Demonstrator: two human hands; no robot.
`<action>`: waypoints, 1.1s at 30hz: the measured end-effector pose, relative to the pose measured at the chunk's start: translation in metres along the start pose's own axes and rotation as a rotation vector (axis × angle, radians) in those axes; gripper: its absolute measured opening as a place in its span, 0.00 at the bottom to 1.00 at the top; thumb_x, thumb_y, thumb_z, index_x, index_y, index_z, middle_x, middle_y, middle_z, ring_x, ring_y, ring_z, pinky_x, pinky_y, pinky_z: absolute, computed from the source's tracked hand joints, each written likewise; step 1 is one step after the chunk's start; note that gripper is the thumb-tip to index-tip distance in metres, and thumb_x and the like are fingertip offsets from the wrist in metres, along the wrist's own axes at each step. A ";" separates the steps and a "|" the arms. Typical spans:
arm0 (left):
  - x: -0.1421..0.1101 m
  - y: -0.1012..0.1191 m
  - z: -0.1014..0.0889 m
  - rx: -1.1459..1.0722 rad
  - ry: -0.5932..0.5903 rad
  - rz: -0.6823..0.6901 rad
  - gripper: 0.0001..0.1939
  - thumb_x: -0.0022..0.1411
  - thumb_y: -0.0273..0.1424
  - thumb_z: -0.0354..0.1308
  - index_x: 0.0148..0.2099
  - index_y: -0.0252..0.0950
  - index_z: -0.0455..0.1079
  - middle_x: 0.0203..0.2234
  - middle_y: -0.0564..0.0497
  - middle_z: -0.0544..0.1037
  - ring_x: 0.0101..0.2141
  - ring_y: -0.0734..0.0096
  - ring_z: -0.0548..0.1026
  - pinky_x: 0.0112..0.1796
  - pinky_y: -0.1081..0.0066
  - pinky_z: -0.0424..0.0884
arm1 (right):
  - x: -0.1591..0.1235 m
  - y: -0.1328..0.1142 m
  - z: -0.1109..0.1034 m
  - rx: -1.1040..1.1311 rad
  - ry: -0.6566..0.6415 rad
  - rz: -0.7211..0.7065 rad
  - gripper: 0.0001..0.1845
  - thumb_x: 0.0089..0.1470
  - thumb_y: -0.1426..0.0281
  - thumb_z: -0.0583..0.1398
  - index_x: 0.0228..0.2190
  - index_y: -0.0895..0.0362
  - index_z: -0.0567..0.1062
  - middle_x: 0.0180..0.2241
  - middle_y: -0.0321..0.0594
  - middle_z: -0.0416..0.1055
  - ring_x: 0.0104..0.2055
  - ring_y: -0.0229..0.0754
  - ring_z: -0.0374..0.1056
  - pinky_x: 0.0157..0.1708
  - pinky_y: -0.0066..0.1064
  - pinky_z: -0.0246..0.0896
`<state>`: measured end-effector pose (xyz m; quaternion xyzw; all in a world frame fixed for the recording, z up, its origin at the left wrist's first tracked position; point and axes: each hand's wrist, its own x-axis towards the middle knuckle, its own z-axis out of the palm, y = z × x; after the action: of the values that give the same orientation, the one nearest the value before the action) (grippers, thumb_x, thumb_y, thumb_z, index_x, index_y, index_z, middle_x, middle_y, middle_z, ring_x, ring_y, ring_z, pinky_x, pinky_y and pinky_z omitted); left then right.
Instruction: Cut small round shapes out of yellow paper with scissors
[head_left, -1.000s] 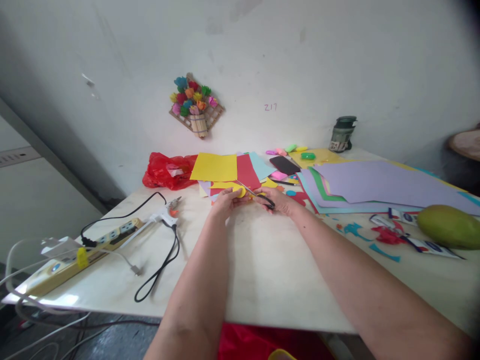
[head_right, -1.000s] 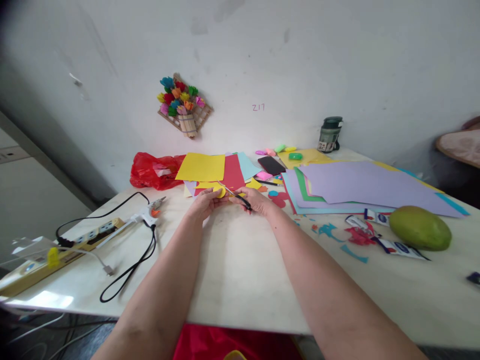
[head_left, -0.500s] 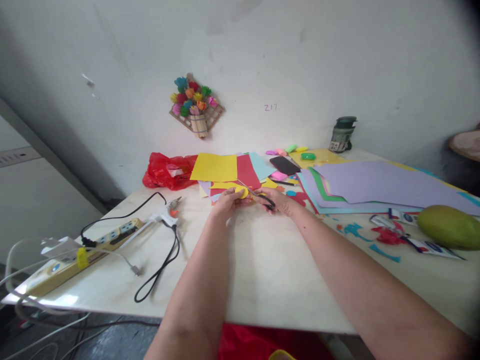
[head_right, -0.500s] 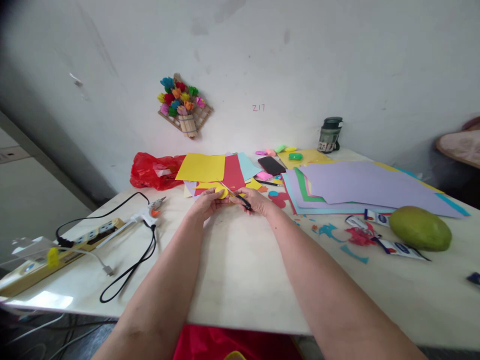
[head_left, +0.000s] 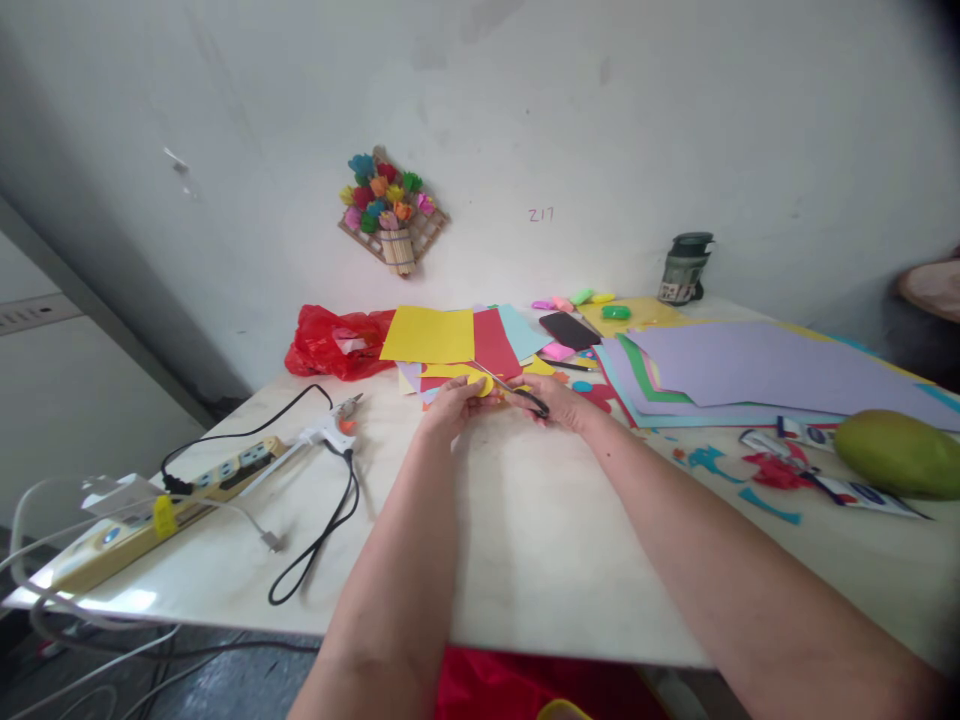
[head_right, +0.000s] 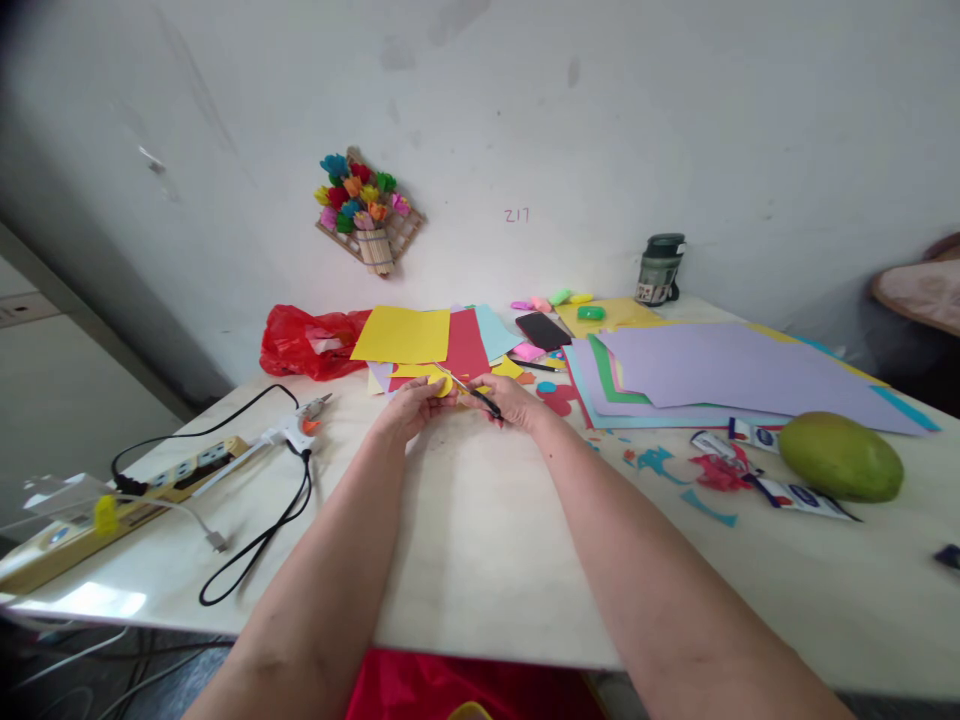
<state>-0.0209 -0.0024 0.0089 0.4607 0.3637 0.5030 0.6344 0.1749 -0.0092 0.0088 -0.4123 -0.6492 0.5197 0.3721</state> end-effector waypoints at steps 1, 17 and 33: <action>0.000 0.000 -0.001 -0.001 0.001 0.001 0.05 0.57 0.28 0.63 0.35 0.29 0.74 0.29 0.42 0.81 0.28 0.67 0.80 0.38 0.67 0.76 | 0.000 -0.001 0.000 0.003 0.004 0.005 0.18 0.43 0.61 0.67 0.35 0.57 0.73 0.14 0.24 0.59 0.13 0.29 0.52 0.10 0.21 0.46; 0.002 0.000 -0.002 -0.031 0.035 -0.001 0.05 0.55 0.27 0.64 0.32 0.31 0.72 0.26 0.45 0.80 0.26 0.68 0.79 0.36 0.67 0.77 | -0.005 -0.009 0.003 -0.031 0.015 0.022 0.21 0.42 0.62 0.68 0.37 0.58 0.72 0.14 0.24 0.60 0.13 0.30 0.53 0.11 0.21 0.48; 0.002 -0.001 -0.005 0.016 0.049 0.016 0.10 0.52 0.30 0.68 0.33 0.31 0.71 0.29 0.44 0.81 0.28 0.67 0.80 0.39 0.65 0.76 | -0.001 -0.005 0.004 0.023 0.041 0.030 0.22 0.39 0.67 0.71 0.37 0.57 0.72 0.14 0.24 0.60 0.13 0.29 0.52 0.09 0.21 0.47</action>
<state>-0.0251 0.0004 0.0061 0.4562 0.3795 0.5162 0.6176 0.1711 -0.0121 0.0127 -0.4280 -0.6292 0.5242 0.3823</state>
